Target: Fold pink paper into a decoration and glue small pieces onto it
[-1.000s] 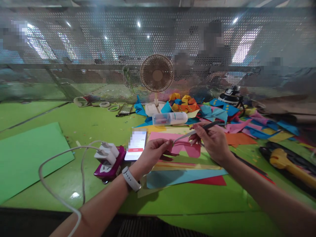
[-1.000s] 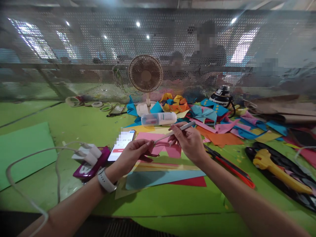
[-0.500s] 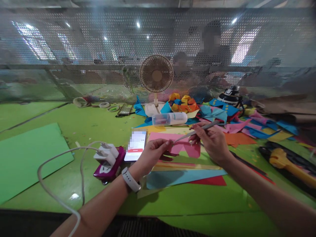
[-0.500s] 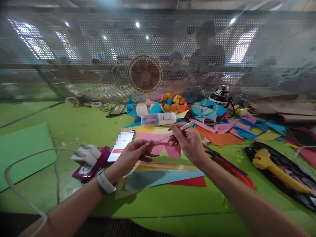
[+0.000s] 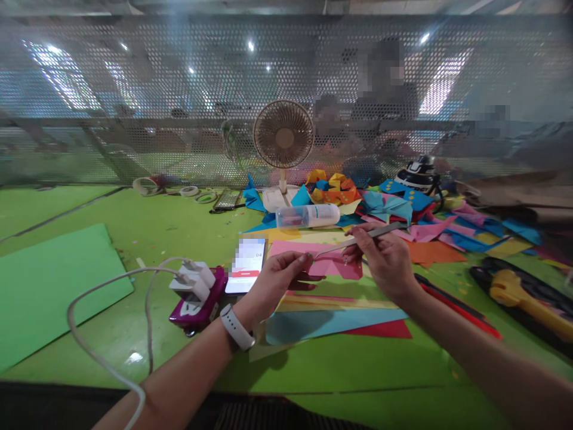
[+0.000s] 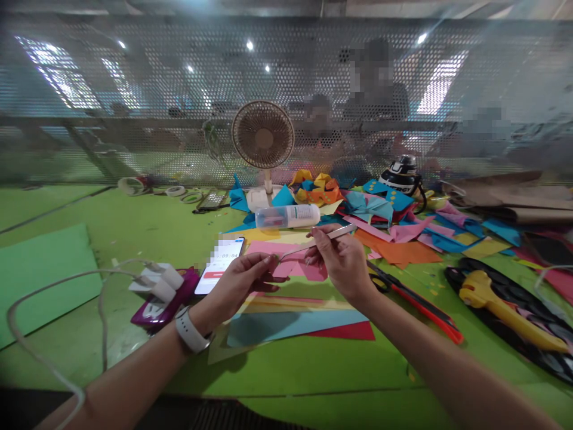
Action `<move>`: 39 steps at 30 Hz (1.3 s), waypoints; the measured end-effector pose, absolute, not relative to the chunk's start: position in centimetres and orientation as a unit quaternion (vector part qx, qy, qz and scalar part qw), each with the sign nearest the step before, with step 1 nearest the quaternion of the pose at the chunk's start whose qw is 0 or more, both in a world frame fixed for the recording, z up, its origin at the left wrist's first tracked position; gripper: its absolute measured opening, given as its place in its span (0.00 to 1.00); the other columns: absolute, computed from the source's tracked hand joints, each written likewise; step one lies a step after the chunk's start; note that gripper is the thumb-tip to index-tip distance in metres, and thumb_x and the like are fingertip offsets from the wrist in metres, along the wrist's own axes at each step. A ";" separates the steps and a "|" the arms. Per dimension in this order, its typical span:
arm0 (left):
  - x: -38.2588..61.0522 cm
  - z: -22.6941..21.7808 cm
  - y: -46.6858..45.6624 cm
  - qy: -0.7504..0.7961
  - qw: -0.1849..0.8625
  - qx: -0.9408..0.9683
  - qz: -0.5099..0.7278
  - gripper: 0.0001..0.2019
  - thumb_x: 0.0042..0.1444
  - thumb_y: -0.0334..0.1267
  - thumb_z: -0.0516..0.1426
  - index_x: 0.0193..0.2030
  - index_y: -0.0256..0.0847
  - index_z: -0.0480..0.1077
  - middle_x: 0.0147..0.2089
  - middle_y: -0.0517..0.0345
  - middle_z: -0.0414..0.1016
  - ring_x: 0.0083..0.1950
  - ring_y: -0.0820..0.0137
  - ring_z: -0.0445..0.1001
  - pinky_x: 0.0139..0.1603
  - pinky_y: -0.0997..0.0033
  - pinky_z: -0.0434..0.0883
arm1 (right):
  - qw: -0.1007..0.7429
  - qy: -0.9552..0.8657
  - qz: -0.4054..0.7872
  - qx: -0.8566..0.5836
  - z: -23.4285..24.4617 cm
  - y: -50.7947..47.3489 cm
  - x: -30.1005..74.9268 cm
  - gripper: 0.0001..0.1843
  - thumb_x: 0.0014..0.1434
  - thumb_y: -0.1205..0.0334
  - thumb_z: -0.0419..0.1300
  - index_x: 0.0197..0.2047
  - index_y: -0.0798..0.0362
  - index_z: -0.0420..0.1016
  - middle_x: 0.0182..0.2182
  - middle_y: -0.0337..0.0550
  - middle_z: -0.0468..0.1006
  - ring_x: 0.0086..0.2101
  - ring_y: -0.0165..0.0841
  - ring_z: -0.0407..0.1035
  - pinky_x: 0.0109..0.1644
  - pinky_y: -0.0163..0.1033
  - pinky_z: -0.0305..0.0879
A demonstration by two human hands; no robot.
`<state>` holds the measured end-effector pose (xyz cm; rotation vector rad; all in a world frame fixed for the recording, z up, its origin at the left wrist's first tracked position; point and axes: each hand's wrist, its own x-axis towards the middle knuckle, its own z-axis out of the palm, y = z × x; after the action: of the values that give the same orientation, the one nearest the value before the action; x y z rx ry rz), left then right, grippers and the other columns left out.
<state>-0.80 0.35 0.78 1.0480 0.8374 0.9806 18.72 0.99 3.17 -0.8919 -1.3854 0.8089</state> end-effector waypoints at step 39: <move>-0.8 0.8 0.2 0.341 0.693 0.441 0.458 0.08 0.49 0.38 0.62 0.33 0.37 0.69 0.34 0.60 0.72 0.42 0.69 0.74 0.44 0.64 0.73 | 0.631 -0.581 0.307 -0.412 2.9 0.4 17.8 0.13 0.57 0.51 0.56 0.36 0.53 0.68 0.19 0.38 0.76 0.18 0.30 0.71 0.21 0.32 0.69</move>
<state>-0.76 0.15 0.84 0.9844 0.7606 1.0225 17.75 0.43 2.88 -0.9428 -1.3309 0.7020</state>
